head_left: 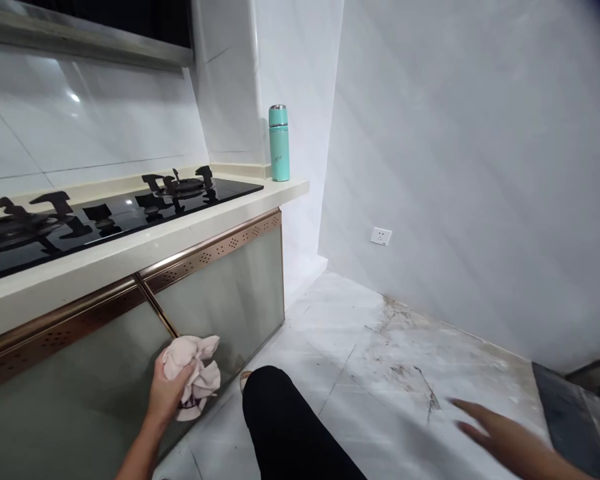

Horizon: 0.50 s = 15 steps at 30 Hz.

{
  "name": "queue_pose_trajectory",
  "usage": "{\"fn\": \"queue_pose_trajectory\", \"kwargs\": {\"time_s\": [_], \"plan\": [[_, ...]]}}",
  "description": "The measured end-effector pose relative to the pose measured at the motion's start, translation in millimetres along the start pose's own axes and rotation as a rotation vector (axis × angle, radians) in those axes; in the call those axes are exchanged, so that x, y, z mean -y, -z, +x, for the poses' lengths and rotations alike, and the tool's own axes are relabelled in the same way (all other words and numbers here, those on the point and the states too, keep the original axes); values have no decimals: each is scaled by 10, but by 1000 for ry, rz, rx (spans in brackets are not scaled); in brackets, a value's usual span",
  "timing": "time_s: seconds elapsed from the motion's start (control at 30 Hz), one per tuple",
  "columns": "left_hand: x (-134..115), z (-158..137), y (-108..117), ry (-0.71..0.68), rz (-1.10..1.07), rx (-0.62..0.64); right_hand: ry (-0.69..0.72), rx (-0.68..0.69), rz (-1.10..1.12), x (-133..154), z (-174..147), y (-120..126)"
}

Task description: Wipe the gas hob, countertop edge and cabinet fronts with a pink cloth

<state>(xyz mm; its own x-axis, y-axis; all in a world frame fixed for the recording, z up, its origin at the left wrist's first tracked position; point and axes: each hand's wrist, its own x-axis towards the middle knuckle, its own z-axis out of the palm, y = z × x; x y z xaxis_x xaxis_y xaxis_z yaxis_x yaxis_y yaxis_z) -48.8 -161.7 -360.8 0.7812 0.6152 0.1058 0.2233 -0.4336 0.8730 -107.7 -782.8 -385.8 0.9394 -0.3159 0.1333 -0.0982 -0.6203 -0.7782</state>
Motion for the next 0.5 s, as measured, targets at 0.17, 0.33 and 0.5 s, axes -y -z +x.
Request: {"fn": "queue_pose_trajectory", "kwargs": {"time_s": [0.17, 0.33, 0.5], "plan": [[-462, -257, 20, 17, -249, 109, 342, 558, 315, 1521, -168, -1174], [-1053, -738, 86, 15, -544, 324, 648, 797, 573, 2771, -633, -2021], [-1220, -1010, 284, 163, -757, 513, 500, 811, 877, 3065, -842, -2578]]}}
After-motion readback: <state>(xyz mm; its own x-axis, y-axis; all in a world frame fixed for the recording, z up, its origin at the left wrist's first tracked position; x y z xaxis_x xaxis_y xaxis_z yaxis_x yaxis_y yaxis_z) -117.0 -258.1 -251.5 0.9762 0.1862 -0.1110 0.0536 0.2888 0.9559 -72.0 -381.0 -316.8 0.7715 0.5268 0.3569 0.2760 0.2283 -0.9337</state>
